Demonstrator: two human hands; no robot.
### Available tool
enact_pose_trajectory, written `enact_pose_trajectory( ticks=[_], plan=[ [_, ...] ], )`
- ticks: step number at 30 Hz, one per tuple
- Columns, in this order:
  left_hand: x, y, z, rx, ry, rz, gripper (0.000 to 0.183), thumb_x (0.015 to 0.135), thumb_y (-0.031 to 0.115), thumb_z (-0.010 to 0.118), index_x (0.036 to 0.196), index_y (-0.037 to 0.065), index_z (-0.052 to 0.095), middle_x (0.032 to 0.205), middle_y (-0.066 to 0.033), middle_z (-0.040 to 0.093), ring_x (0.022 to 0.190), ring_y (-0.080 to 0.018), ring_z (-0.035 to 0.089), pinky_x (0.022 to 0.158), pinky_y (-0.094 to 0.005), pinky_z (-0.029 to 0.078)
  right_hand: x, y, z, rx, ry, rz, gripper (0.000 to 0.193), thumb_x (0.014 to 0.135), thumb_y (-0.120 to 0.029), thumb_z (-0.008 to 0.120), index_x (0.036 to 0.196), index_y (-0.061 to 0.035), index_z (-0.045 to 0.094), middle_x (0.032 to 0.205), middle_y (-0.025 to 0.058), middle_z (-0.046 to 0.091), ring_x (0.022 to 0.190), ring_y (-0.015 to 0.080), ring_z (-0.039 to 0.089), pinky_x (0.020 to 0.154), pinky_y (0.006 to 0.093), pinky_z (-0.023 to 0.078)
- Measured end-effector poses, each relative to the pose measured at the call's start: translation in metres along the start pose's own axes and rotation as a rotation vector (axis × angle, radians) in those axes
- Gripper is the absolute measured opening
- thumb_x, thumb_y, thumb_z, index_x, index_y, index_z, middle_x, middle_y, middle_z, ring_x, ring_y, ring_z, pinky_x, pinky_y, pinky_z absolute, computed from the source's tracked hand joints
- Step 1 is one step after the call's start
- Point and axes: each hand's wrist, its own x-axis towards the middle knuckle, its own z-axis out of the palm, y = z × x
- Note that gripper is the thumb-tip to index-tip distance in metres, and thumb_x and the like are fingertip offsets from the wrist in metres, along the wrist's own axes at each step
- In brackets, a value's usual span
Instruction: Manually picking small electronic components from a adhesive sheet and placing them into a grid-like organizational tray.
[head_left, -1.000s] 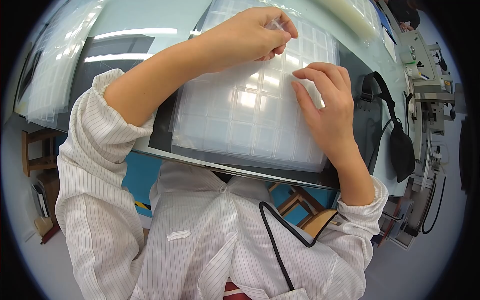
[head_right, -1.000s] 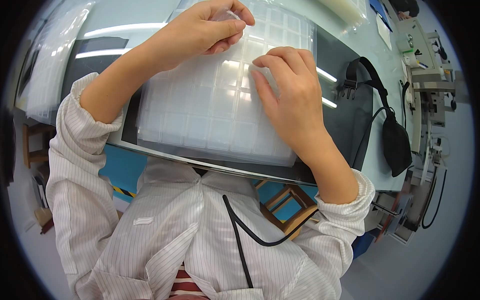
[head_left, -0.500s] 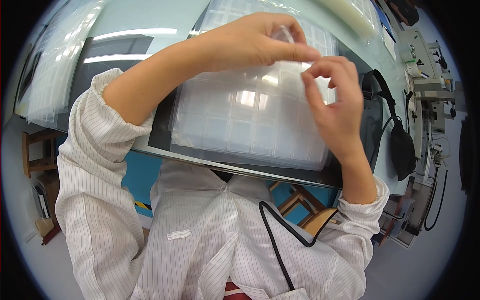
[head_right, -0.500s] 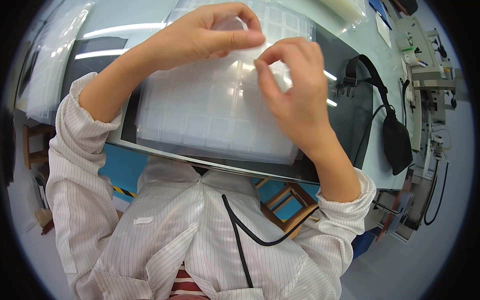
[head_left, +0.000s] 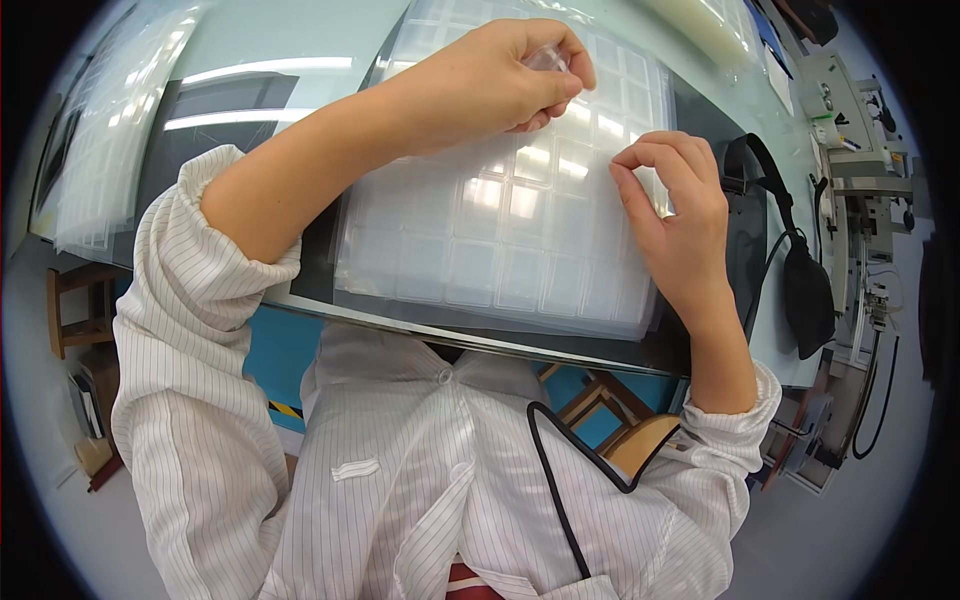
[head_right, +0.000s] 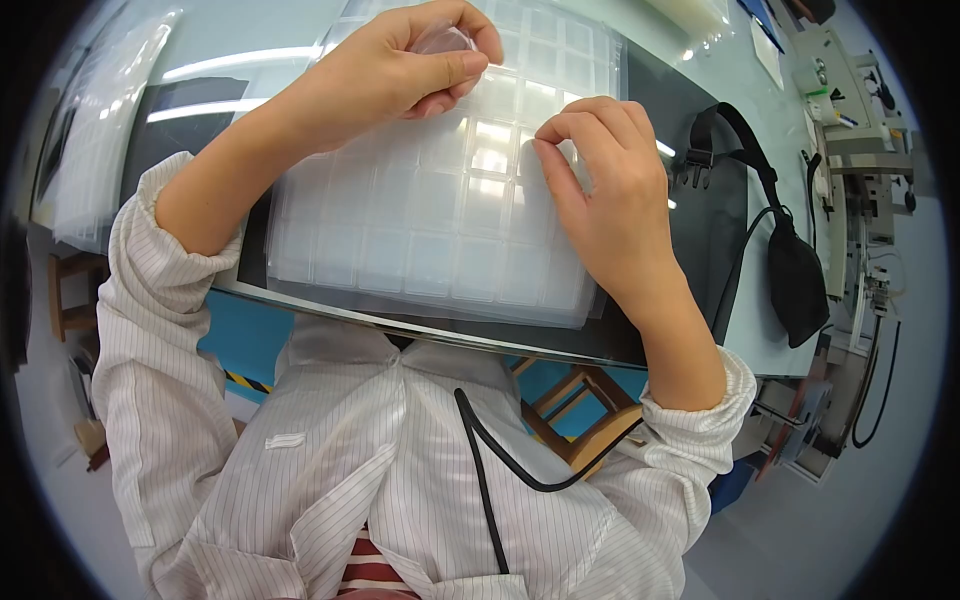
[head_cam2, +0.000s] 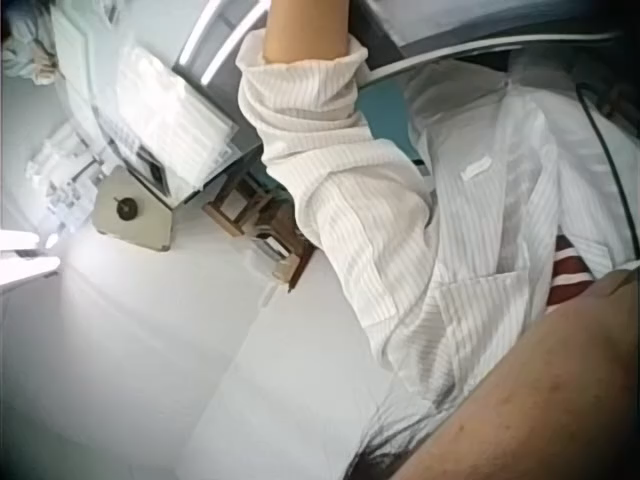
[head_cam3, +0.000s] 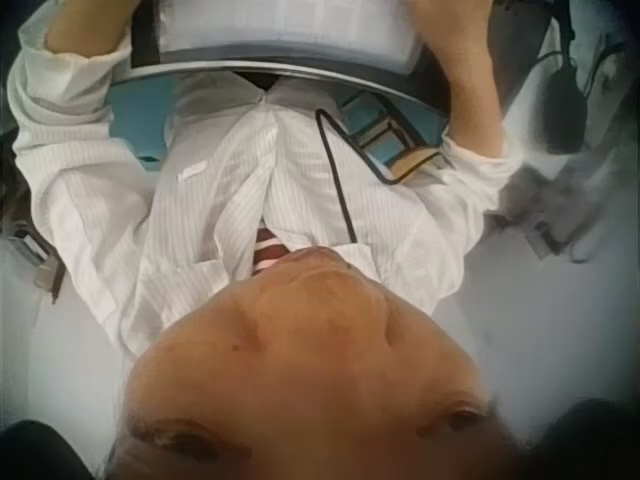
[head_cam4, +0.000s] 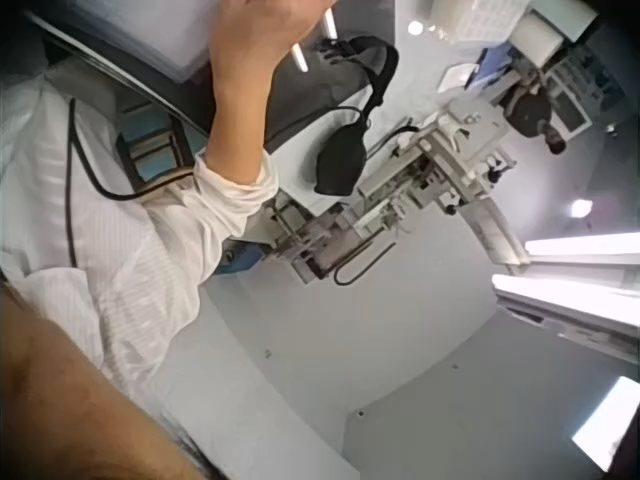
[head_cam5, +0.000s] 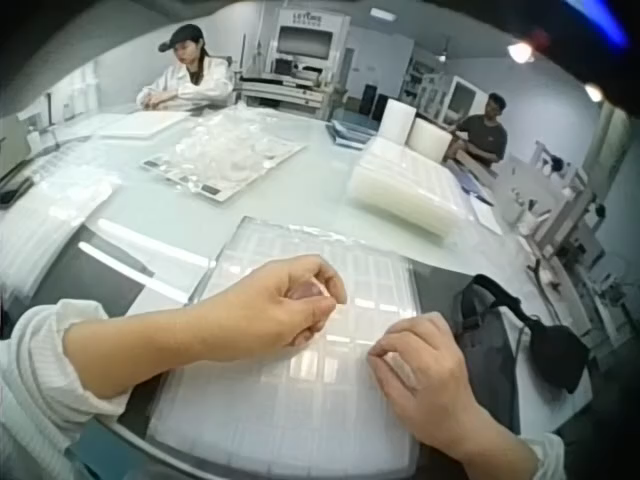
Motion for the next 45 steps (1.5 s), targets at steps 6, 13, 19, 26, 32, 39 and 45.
enact_pose_trajectory(
  ticks=[6,13,19,26,32,39,45],
  plan=[
    [0.000,-0.003,-0.001,0.139,0.012,0.228,0.020,0.101,0.015,0.056,0.113,-0.001,0.058,0.074,-0.0017,0.058,0.063,-0.0082,0.051,0.058,-0.0239,0.042,-0.003,0.001,0.001,-0.026,0.034,-0.043,0.014,0.082,-0.002,0.076,0.095,-0.0019,0.072,0.099,0.0093,0.068,0.095,0.0261,0.061,0.084,0.0349,0.049],
    [-0.004,0.001,0.005,0.058,0.054,0.034,0.026,0.096,0.030,0.070,0.092,0.006,0.060,0.075,-0.0029,0.059,0.063,-0.0097,0.052,0.062,-0.0240,0.044,0.000,-0.001,-0.001,-0.017,0.049,-0.039,0.013,0.083,-0.001,0.074,0.095,-0.0011,0.069,0.099,0.0083,0.066,0.092,0.0245,0.060,0.085,0.0344,0.048],
    [-0.008,0.006,0.012,0.119,-0.038,0.209,0.032,0.094,0.036,0.071,0.094,0.005,0.066,0.073,-0.0005,0.056,0.064,-0.0086,0.050,0.060,-0.0225,0.041,0.022,-0.013,-0.011,0.469,0.119,0.112,0.008,0.090,-0.008,0.070,0.096,-0.0033,0.069,0.093,0.0024,0.065,0.085,0.0139,0.054,0.072,0.0275,0.041],
    [-0.004,0.019,-0.029,-0.117,-0.016,-0.056,0.027,0.102,0.027,0.063,0.107,0.001,0.060,0.075,-0.0015,0.058,0.061,-0.0070,0.049,0.054,-0.0218,0.039,0.045,-0.011,0.021,0.256,0.032,0.174,0.011,0.094,-0.006,0.064,0.103,-0.0026,0.070,0.093,0.0028,0.066,0.084,0.0111,0.058,0.067,0.0245,0.045],
    [-0.028,0.004,-0.034,0.051,0.216,-0.013,0.027,0.103,0.023,0.053,0.114,0.000,0.065,0.079,0.0035,0.053,0.062,-0.0042,0.046,0.054,-0.0193,0.035,0.043,-0.006,0.042,0.008,0.069,-0.055,0.012,0.090,-0.005,0.068,0.101,-0.0014,0.070,0.100,0.0080,0.066,0.091,0.0227,0.059,0.081,0.0318,0.048],
    [-0.025,0.001,-0.033,-0.049,0.237,-0.030,0.024,0.103,0.019,0.053,0.114,0.000,0.064,0.089,-0.0013,0.060,0.063,-0.0039,0.048,0.054,-0.0186,0.038,0.049,-0.006,0.034,0.036,0.008,0.017,0.010,0.087,-0.004,0.071,0.097,-0.0015,0.069,0.101,0.0083,0.067,0.098,0.0259,0.060,0.087,0.0359,0.048],
    [-0.028,0.000,-0.034,0.017,0.228,0.009,0.024,0.102,0.015,0.053,0.118,0.001,0.064,0.089,-0.0005,0.060,0.063,-0.0043,0.045,0.055,-0.0187,0.037,0.052,-0.006,0.035,0.013,0.006,-0.009,0.012,0.086,-0.005,0.073,0.097,-0.0020,0.070,0.102,0.0081,0.067,0.101,0.0262,0.059,0.088,0.0356,0.047]
  ],
)
